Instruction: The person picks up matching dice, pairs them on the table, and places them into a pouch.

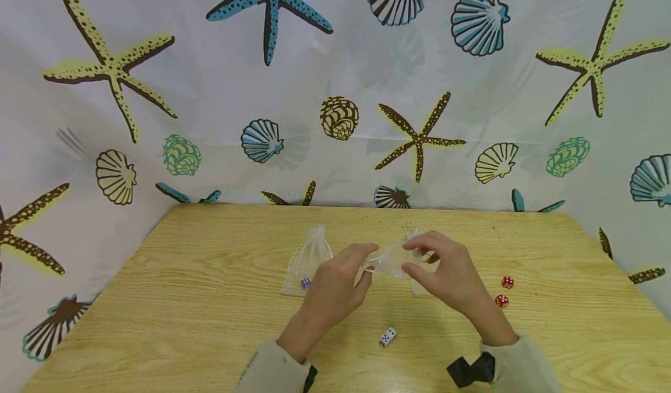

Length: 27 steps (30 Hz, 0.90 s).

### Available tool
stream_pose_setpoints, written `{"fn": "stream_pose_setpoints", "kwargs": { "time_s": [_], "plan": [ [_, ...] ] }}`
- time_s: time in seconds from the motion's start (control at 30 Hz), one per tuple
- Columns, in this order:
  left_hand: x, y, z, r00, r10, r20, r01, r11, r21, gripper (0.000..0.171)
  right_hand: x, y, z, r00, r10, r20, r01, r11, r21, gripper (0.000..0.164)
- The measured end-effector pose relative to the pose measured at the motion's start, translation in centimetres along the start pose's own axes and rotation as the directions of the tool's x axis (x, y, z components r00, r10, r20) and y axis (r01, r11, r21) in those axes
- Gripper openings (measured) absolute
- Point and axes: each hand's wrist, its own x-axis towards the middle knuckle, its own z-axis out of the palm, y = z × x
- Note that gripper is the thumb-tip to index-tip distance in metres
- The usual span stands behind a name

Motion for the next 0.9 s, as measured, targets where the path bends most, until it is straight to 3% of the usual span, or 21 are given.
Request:
{"fn": "stream_pose_setpoints", "kwargs": {
  "time_s": [0.2, 0.47, 0.6, 0.77, 0.9],
  "plan": [
    [0.2, 0.6, -0.1, 0.999, 0.046, -0.008, -0.046, 0.999, -0.027, 0.037, -0.1, -0.4, 0.5, 0.996, -0.051, -0.068, 0.041, 0.99, -0.136, 0.027],
    [0.4, 1.3, 0.2, 0.99, 0.137, -0.021, -0.134, 0.986, 0.103, 0.021, -0.4, -1.1, 1.4, 0.994, -0.092, -0.06, 0.072, 0.957, -0.28, 0.028],
    [0.2, 1.4, 0.3, 0.993, 0.117, -0.006, -0.114, 0.979, 0.169, 0.023, -0.5, -1.5, 1.6, 0.993, -0.109, -0.056, 0.088, 0.954, -0.287, 0.028],
    [-0.1, 1.4, 0.4, 0.999, 0.047, 0.014, -0.049, 0.972, 0.228, 0.029, -0.6, -1.8, 1.8, 0.991, -0.122, -0.049, 0.102, 0.948, -0.301, 0.028],
    [-0.1, 1.4, 0.4, 1.0, 0.023, 0.001, -0.023, 0.97, 0.241, 0.023, -0.6, -2.0, 2.1, 0.99, -0.134, -0.049, 0.111, 0.94, -0.324, 0.028]
  ]
}}
